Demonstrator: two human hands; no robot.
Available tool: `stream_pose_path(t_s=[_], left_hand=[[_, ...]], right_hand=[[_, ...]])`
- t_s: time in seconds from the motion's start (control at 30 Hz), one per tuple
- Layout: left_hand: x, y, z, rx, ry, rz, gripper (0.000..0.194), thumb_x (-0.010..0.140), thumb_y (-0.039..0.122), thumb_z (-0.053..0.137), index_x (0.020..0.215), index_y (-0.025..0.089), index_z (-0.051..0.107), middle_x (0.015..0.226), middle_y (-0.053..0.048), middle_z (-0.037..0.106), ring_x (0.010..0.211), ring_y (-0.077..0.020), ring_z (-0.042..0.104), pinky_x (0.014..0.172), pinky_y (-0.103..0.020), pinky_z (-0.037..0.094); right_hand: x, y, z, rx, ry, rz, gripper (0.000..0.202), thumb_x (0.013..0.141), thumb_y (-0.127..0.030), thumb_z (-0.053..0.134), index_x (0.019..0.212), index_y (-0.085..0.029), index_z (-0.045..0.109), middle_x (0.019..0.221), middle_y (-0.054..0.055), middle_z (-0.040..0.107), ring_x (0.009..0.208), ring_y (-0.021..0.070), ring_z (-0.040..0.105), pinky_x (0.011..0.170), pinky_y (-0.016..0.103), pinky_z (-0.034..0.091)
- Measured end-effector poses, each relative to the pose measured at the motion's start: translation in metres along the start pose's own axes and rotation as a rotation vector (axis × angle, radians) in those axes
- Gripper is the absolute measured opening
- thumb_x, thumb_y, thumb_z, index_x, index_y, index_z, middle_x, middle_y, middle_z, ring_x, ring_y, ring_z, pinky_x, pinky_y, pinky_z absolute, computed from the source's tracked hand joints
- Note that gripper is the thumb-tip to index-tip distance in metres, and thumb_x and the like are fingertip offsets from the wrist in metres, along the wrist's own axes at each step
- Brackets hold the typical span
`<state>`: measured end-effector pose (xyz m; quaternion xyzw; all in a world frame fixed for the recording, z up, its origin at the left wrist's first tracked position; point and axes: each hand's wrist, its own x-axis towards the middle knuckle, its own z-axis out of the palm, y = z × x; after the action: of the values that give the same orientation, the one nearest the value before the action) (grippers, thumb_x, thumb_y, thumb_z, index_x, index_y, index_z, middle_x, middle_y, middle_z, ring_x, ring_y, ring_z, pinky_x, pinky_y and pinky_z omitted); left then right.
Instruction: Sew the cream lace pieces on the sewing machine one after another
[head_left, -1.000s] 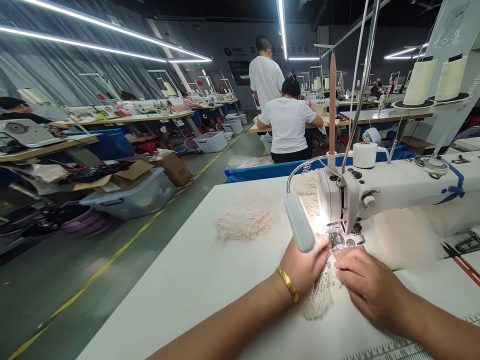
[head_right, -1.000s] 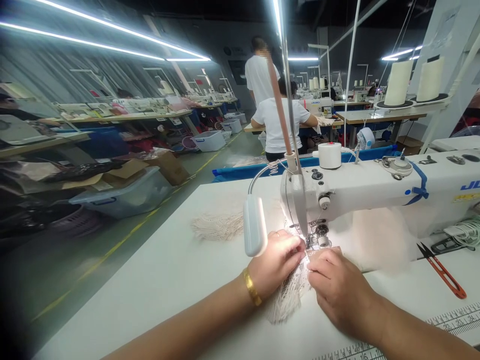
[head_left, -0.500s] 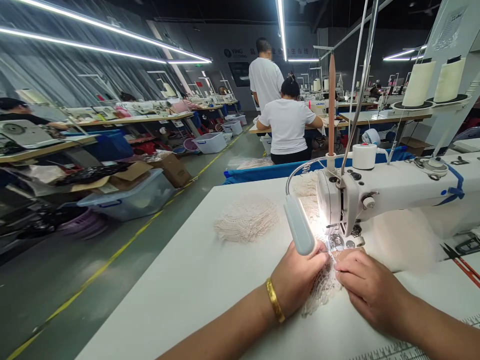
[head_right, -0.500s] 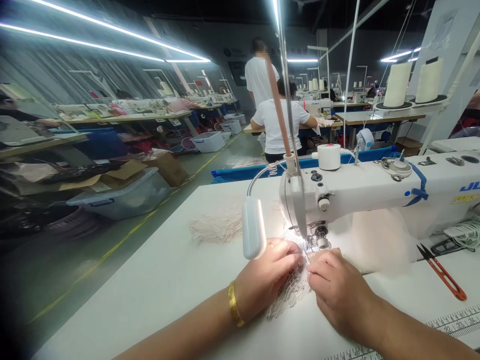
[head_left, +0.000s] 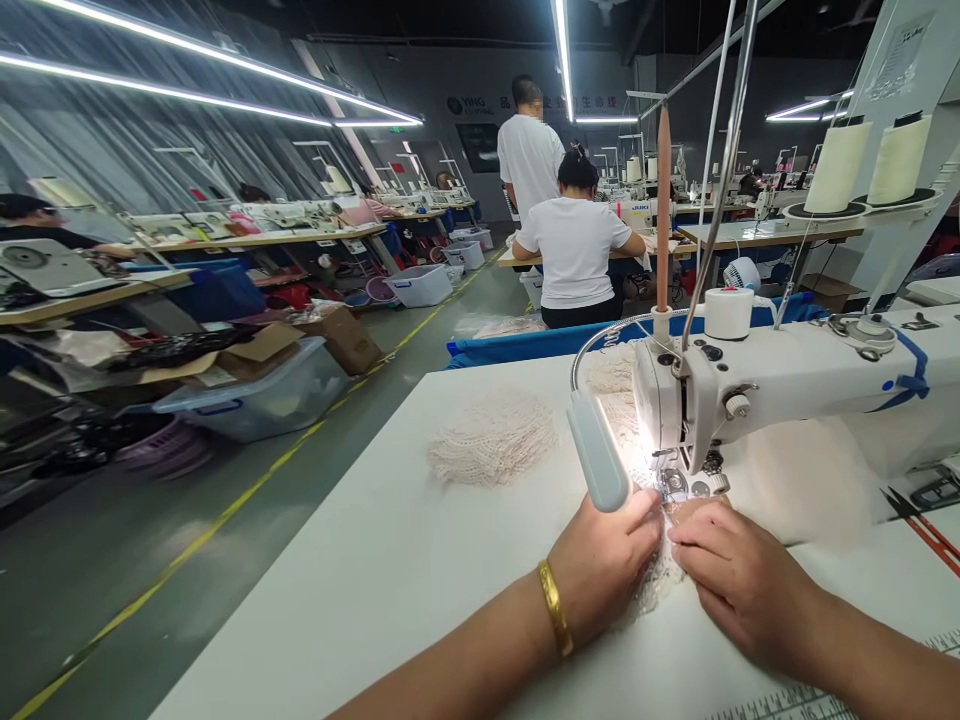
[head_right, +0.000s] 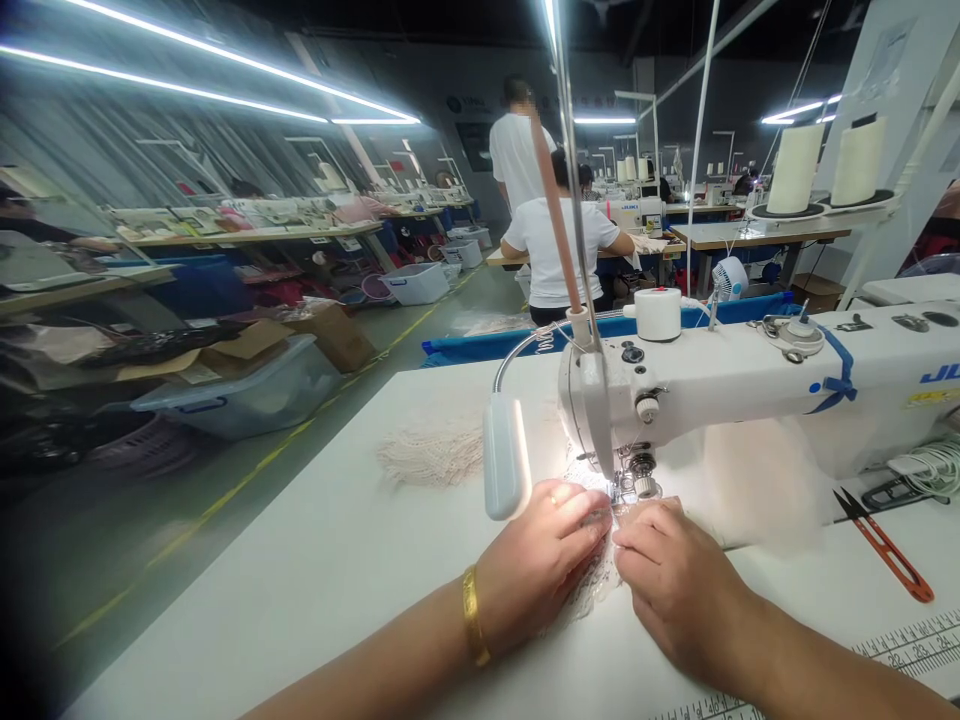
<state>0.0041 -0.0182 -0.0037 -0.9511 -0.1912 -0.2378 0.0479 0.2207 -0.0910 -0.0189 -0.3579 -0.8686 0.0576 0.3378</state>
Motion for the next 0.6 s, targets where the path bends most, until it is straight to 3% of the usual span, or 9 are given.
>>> stream_pose_path(t_s=[0.13, 0.33, 0.6], left_hand=[[0.001, 0.002, -0.001, -0.058, -0.034, -0.017, 0.024, 0.103, 0.015, 0.043, 0.105, 0.015, 0.067, 0.094, -0.011, 0.071, 0.085, -0.0255, 0.066, 0.078, -0.042, 0.053], [-0.002, -0.006, 0.003, -0.082, -0.021, -0.019, 0.025, 0.109, 0.028, 0.043, 0.110, 0.015, 0.064, 0.107, -0.013, 0.073, 0.092, -0.0276, 0.069, 0.083, -0.045, 0.057], [-0.001, -0.014, 0.010, -0.116, -0.017, -0.099, 0.028, 0.110, 0.035, 0.040, 0.107, 0.017, 0.063, 0.109, -0.012, 0.073, 0.100, -0.0306, 0.069, 0.088, -0.049, 0.057]], right_hand=[[0.000, 0.000, 0.001, 0.004, 0.014, -0.001, 0.042, 0.086, 0.005, 0.046, 0.116, -0.020, 0.061, 0.107, 0.010, 0.068, 0.099, 0.0287, 0.058, 0.085, 0.050, 0.057], [0.001, -0.001, 0.002, -0.061, 0.019, 0.055, 0.035, 0.088, 0.004, 0.045, 0.109, -0.019, 0.061, 0.110, 0.012, 0.066, 0.105, 0.0292, 0.057, 0.086, 0.047, 0.056], [0.003, -0.005, 0.005, -0.152, 0.002, 0.197, 0.026, 0.096, -0.002, 0.044, 0.104, -0.020, 0.061, 0.096, 0.007, 0.059, 0.084, 0.0231, 0.052, 0.071, 0.037, 0.047]])
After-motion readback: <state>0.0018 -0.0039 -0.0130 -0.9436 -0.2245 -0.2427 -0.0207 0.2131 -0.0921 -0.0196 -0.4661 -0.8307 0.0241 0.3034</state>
